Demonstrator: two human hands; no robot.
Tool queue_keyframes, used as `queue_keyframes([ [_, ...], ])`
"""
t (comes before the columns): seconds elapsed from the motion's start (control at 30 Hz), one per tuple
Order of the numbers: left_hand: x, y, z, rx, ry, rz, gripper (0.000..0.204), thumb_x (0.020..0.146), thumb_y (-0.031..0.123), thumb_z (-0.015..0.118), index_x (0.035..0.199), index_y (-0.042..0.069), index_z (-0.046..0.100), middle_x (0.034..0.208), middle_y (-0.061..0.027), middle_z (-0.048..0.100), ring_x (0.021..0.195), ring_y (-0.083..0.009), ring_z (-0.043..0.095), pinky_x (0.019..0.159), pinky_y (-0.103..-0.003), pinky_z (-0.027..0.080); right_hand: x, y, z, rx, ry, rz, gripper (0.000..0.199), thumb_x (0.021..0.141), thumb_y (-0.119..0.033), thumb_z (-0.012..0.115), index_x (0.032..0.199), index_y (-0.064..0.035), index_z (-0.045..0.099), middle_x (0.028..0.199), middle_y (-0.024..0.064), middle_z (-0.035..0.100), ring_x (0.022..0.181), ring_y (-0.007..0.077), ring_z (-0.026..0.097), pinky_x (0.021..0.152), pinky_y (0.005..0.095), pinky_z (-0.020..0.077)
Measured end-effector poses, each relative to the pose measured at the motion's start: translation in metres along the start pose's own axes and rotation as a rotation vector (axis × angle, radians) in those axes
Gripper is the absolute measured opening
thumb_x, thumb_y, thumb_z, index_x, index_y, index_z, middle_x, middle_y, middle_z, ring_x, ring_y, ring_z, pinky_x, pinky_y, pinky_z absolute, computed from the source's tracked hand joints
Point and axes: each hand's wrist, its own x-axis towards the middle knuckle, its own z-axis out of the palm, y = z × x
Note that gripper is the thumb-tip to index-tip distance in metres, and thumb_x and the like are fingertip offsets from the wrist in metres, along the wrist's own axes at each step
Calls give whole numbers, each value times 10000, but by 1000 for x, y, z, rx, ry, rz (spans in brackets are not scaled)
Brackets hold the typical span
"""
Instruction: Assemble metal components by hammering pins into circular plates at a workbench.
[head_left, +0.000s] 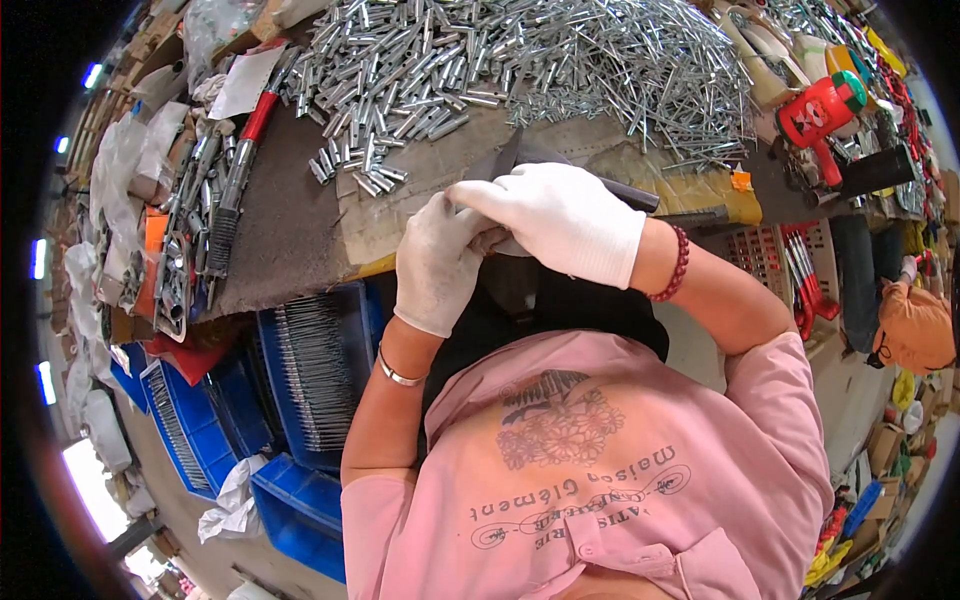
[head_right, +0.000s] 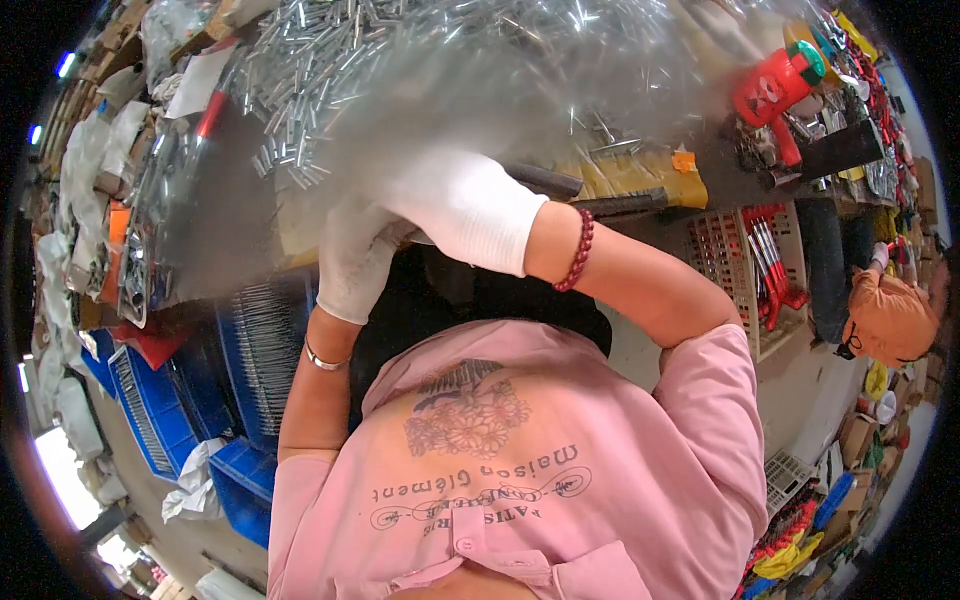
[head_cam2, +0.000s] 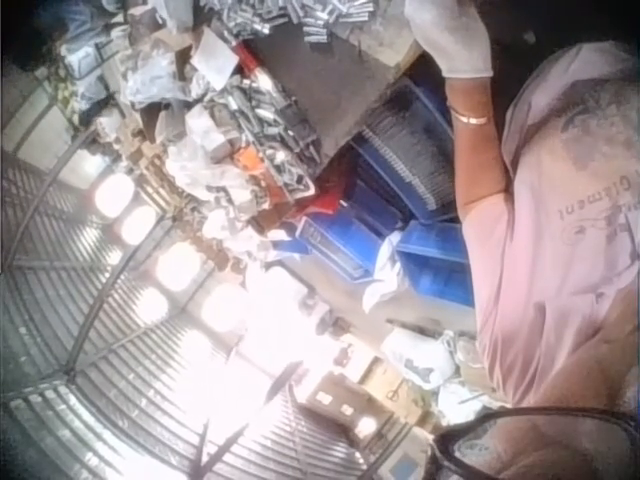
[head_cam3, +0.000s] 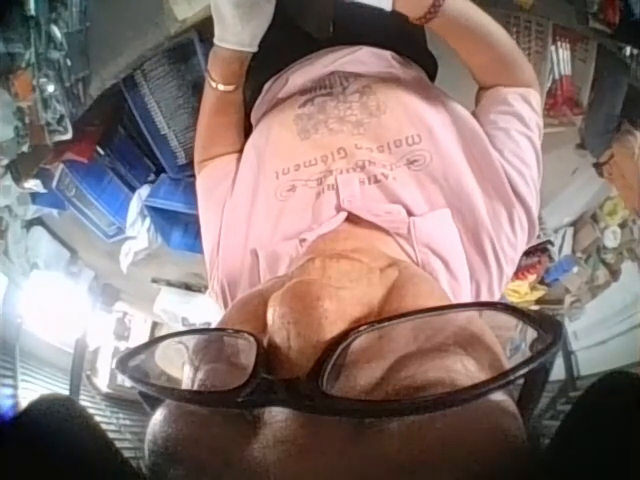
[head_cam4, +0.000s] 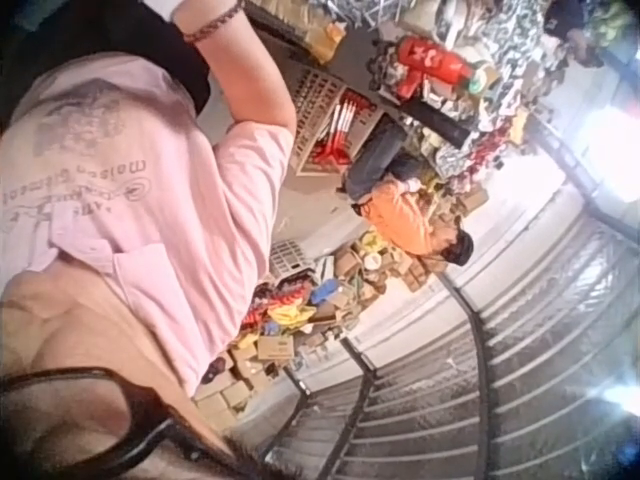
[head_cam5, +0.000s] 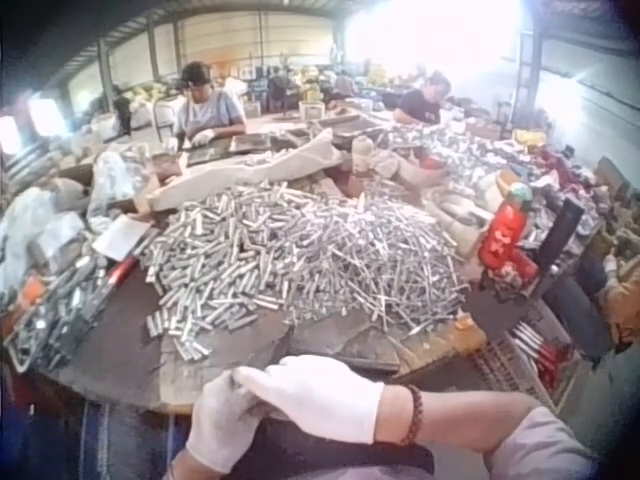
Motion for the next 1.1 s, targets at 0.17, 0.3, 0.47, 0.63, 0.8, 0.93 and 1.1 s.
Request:
queue_keyframes([
  [0.17, 1, -4, -5, 4, 33, 131, 204, 770, -18, 833, 942, 80, 781, 892, -98, 684, 815, -313, 704, 702, -417, 570, -24, 11, -11, -202, 146, 93, 413, 884, -115, 755, 1287, -132, 671, 1009, 92, 702, 985, 336, 699, 845, 442, 575],
  [0.3, -3, -7, -6, 11, -11, 64, 206, 770, -15, 860, 945, 63, 786, 844, -106, 661, 783, -308, 692, 671, -403, 550, -53, 36, -19, -355, 53, 327, 384, 903, -85, 732, 1284, -118, 692, 1028, 125, 692, 978, 348, 692, 843, 458, 571],
  [0.47, 0, -6, -9, 77, 21, 165, 203, 774, -14, 868, 945, 64, 793, 843, -104, 659, 756, -301, 684, 659, -399, 546, -69, 10, -23, -143, 194, 352, 480, 891, -20, 726, 1362, -112, 698, 1061, 139, 669, 935, 347, 692, 814, 428, 566],
  [0.63, -2, -8, -5, -2, 39, 150, 231, 755, -31, 873, 951, 60, 792, 845, -103, 662, 757, -296, 682, 657, -398, 547, -90, -19, -23, -97, 464, 186, 573, 891, 54, 714, 1431, -138, 702, 1071, 145, 661, 789, 305, 697, 690, 377, 563],
  [0.8, -5, -10, -7, -6, 11, 78, 258, 746, -41, 871, 968, 63, 794, 838, -104, 665, 765, -292, 680, 662, -396, 547, -99, -20, -15, -232, 62, 293, 508, 934, 24, 725, 1409, -156, 726, 962, 105, 675, 796, 308, 699, 698, 367, 562],
  [0.93, -1, -3, -12, 76, -7, 141, 245, 755, -40, 867, 965, 62, 794, 841, -104, 669, 777, -289, 678, 680, -390, 549, -89, -12, -18, 26, 210, 341, 531, 921, 27, 717, 1427, -133, 703, 1004, 133, 667, 827, 340, 678, 737, 384, 558],
  [1.1, -6, -6, -12, -38, -12, 59, 231, 774, -16, 873, 984, 56, 809, 871, -97, 667, 805, -277, 673, 702, -380, 545, -72, -5, -18, -190, 186, 336, 428, 888, -84, 784, 1313, -117, 742, 1103, 127, 654, 978, 332, 675, 840, 421, 551],
])
